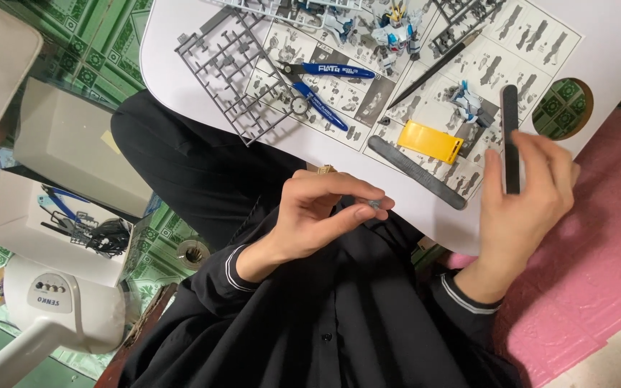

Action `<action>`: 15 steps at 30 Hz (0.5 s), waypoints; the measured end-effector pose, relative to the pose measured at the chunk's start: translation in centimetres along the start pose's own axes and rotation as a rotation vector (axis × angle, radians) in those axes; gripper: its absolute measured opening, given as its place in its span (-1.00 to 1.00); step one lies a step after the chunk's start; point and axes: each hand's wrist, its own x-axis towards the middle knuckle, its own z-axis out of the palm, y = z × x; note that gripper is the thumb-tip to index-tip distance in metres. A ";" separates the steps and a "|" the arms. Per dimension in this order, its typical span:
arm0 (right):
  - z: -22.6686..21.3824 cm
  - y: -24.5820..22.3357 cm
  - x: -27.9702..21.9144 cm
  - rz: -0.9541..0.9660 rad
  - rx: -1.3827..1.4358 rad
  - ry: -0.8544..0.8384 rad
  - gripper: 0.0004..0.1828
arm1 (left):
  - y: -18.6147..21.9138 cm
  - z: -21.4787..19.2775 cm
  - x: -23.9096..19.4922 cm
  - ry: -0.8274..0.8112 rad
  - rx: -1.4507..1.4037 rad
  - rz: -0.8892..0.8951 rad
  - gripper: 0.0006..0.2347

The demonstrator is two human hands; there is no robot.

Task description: The person is assembling a small action figure. They use a yellow utility knife to trim a small plastic part, then smooth it with a sanding stick. They attach the part to a larger blue and white figure component.

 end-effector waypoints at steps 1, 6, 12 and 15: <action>0.2 0.7 -0.2 0.001 -0.001 -0.002 -0.80 | 0.0 0.0 0.0 0.001 -0.002 -0.002 -0.88; 1.6 3.1 -1.4 0.105 -0.127 -0.081 -0.70 | 0.2 0.1 -0.2 -0.033 -0.091 -0.021 -0.87; 1.7 3.2 -1.2 0.085 -0.095 -0.046 -0.74 | 0.3 0.1 -0.5 -0.075 -0.125 -0.034 -0.88; 1.7 3.4 -1.2 0.072 -0.098 -0.038 -0.74 | 0.6 0.1 -0.2 -0.085 -0.075 -0.024 -0.88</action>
